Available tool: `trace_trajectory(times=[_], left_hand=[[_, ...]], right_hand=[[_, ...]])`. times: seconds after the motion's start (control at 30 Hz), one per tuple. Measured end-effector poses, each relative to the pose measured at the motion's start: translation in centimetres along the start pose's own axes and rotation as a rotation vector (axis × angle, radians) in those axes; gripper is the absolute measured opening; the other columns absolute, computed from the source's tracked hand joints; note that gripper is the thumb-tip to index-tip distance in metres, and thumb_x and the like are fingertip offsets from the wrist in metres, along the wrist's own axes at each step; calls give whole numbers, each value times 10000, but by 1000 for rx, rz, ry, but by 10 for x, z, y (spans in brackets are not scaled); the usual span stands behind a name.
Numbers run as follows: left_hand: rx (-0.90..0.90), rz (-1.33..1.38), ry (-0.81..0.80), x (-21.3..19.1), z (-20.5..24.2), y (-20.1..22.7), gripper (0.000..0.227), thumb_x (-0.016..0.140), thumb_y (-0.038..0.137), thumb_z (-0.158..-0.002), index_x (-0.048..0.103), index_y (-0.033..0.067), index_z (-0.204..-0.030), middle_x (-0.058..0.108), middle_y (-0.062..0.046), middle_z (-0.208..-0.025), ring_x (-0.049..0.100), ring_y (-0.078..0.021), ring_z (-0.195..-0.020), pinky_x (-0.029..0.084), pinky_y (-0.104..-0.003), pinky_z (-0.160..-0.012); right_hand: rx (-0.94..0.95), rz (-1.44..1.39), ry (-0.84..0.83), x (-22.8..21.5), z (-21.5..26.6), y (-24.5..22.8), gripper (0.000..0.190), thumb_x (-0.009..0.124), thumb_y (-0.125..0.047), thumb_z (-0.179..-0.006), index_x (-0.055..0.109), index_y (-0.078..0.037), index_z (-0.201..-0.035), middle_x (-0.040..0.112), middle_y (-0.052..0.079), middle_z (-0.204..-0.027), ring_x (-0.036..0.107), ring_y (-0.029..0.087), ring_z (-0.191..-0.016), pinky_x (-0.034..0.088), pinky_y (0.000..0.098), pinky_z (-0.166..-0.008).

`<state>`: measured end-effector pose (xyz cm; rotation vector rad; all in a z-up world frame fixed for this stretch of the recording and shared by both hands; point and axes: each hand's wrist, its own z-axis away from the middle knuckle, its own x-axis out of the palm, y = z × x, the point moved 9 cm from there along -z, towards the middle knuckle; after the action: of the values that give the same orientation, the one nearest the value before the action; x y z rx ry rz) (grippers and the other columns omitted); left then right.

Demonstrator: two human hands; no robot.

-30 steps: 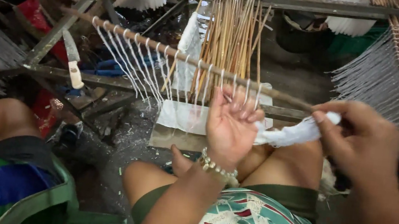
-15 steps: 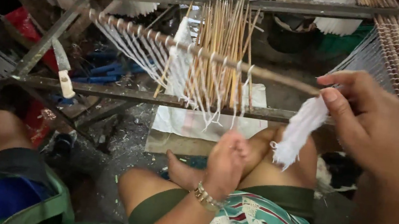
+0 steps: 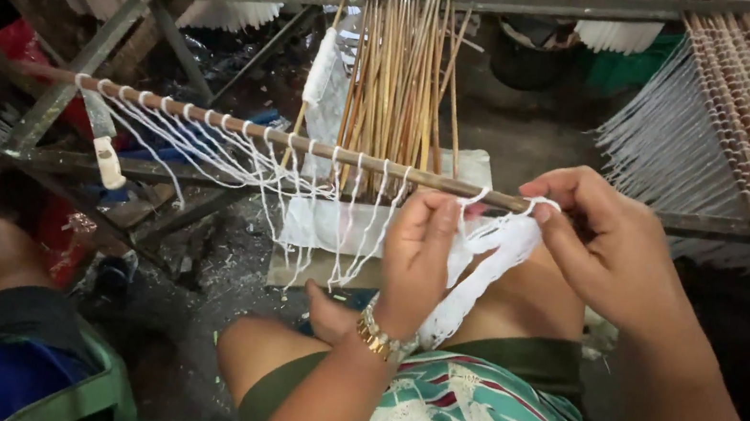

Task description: Wrapping white thread around wooden sticks and arranging them on a frame for processing.

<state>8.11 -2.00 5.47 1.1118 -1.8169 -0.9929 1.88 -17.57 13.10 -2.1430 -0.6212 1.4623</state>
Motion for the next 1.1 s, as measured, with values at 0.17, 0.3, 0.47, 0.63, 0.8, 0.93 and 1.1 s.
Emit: trace_trajectory(times=[0.17,0.3,0.47,0.63,0.8,0.93,1.1], left_hand=[[-44,37,-31,11,12,-2,311,719,207,-933,514,72,-1124,730,-83,-1012,715,-177,-941,582,-311,-848],[274,-302,-43,14,14,29,159,632,191,-1007,718,69,-1063,738,-70,-1033,666,-210,-964,535,-340,-879],[107,-80,58,-3,8,13,205,529,238,-1065,679,100,-1045,724,-39,-1040,694,-177,-1006,547,-314,-928],[-194,165,-75,11,9,-26,242,627,219,-990,629,25,-1135,742,-118,-1010,718,-185,-901,602,-318,-756],[59,-109,-185,15,5,17,134,644,181,-1003,709,82,-1066,704,-46,-1007,661,-140,-926,547,-282,-841],[38,-300,-138,10,1,21,209,595,331,-998,622,128,-956,670,24,-950,551,-97,-764,446,-275,-669],[3,-165,-113,4,-1,6,207,599,278,-1016,704,101,-1036,694,14,-885,587,-96,-766,491,-265,-708]], right_hand=[[-58,-57,7,3,1,-11,192,569,-213,-1027,728,-132,-1100,593,-47,-680,442,83,-531,328,258,-537],[7,-40,41,4,4,-7,182,696,-308,-947,726,-140,-1011,680,-54,-786,519,75,-592,403,249,-584],[-63,21,121,-5,4,-10,161,736,-323,-932,735,-162,-928,687,-76,-770,518,63,-592,385,247,-582],[-86,5,61,-3,1,-13,185,620,-309,-1000,731,-162,-983,666,-56,-750,523,94,-594,381,274,-585],[-105,-5,83,-5,2,-18,219,590,-301,-1016,733,-137,-997,716,-52,-861,588,93,-681,415,271,-629],[-114,51,102,-4,2,-17,168,682,-322,-974,735,-162,-973,666,-57,-757,524,96,-597,372,275,-582],[-109,-6,60,-3,0,-20,174,658,-292,-988,737,-145,-1038,683,-49,-785,520,89,-599,393,263,-589]])
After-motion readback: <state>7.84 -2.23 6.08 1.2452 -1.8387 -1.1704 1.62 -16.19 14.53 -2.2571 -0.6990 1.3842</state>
